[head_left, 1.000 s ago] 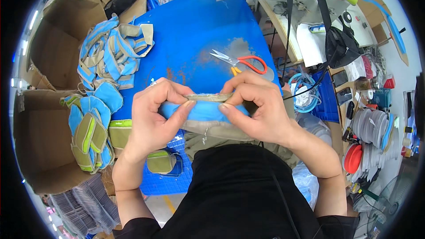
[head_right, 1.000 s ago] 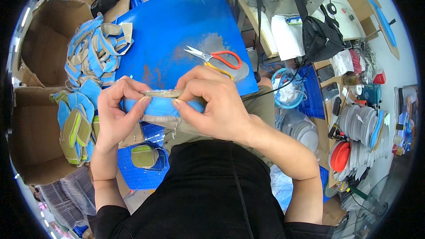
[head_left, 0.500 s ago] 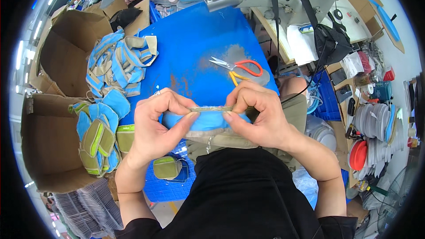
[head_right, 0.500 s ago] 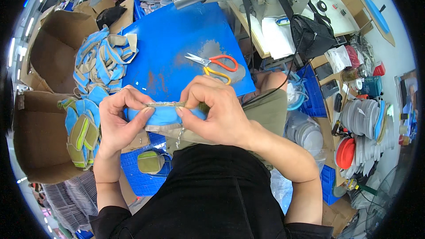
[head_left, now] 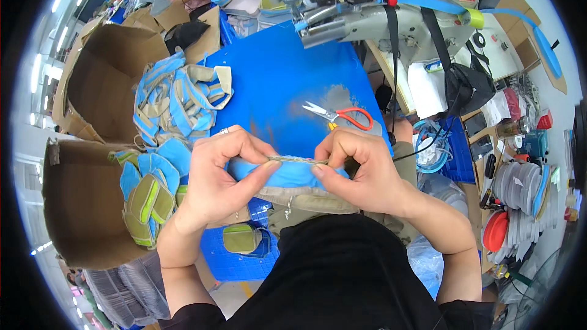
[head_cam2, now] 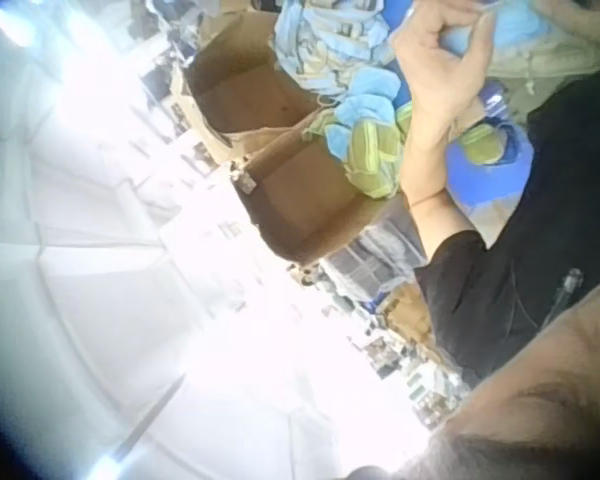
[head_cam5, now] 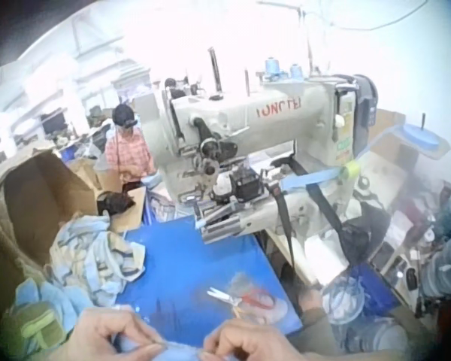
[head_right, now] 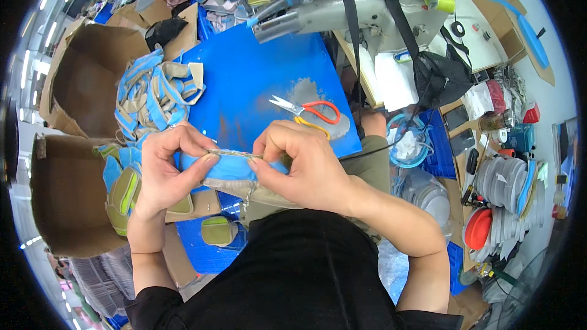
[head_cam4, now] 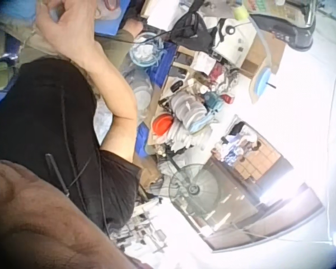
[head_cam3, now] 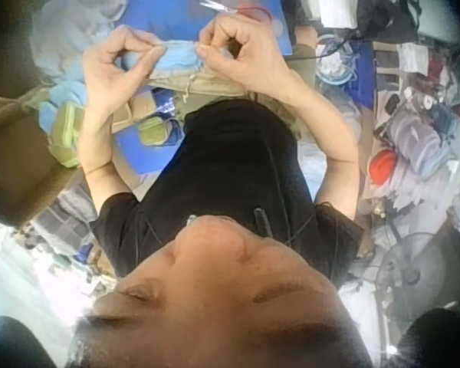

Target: The person operates a sewing machine to stitch the edges of small fabric pouches. They repeatedly pick up pouches, align them under the presser foot, sew the seams, and then trim the excess thread with scissors. The person also inspects the finished pouches by turning them inside out and checking the seams.

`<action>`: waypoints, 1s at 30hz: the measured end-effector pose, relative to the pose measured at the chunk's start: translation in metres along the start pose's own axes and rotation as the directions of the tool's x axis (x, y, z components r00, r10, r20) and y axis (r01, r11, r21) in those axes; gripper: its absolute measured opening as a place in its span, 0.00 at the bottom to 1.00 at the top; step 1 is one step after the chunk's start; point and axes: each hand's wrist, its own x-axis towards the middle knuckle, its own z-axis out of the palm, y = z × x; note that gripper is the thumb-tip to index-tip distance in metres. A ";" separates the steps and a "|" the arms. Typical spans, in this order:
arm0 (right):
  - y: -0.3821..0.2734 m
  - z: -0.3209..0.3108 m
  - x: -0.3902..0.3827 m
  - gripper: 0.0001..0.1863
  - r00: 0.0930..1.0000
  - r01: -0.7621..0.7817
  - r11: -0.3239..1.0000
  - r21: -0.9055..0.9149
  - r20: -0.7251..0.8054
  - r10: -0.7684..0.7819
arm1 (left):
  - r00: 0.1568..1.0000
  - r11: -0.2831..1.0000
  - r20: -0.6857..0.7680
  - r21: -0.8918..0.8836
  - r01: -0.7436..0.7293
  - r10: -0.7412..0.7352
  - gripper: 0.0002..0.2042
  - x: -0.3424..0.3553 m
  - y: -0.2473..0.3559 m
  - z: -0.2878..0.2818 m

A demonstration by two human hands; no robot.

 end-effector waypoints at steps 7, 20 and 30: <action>-0.013 -0.027 0.055 0.12 0.903 -0.361 0.928 0.091 0.284 0.324 | 0.970 1.000 0.242 -0.005 0.002 -0.001 0.09 0.080 -0.013 -0.034; 0.045 -0.025 0.107 0.15 0.859 -0.467 0.578 0.669 0.188 0.476 | 0.789 0.955 0.607 -0.169 0.244 -0.094 0.08 0.211 -0.083 -0.060; 0.061 -0.030 0.131 0.17 0.814 -0.431 0.469 0.771 0.108 0.571 | 0.826 0.974 0.520 0.168 0.152 -0.219 0.24 0.257 -0.099 -0.062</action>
